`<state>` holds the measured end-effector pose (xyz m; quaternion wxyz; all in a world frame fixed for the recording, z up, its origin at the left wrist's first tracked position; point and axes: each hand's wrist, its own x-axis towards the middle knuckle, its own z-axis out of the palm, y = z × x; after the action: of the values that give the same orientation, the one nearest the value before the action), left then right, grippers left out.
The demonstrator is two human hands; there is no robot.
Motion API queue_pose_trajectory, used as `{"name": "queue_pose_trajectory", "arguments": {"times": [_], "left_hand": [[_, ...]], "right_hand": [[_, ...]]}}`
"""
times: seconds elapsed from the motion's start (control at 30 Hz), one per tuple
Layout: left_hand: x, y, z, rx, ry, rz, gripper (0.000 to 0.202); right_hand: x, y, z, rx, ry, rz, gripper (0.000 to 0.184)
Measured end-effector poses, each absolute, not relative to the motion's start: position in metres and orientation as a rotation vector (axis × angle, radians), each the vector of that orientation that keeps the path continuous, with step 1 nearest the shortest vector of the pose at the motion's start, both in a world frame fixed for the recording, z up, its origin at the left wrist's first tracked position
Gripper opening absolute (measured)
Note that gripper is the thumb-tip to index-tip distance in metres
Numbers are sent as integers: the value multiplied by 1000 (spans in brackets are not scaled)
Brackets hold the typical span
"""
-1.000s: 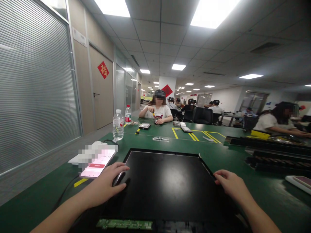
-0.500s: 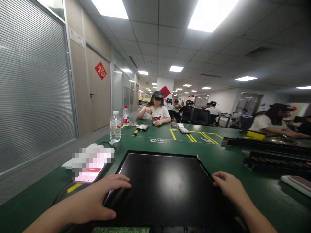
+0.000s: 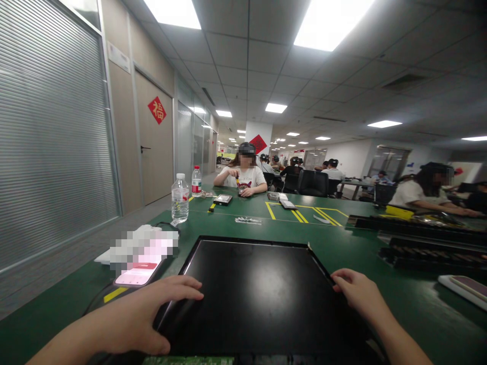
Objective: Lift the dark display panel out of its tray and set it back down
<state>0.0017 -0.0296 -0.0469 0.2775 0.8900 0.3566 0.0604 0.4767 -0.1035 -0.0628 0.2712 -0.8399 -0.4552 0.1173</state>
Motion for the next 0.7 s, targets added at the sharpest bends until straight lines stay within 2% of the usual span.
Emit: {"name": "queue_pose_trajectory", "arguments": {"times": [0.7], "left_hand": [[4, -35, -49, 2430, 948, 213, 63]], "right_hand": [[472, -108, -59, -2275, -1219, 313, 30]]}}
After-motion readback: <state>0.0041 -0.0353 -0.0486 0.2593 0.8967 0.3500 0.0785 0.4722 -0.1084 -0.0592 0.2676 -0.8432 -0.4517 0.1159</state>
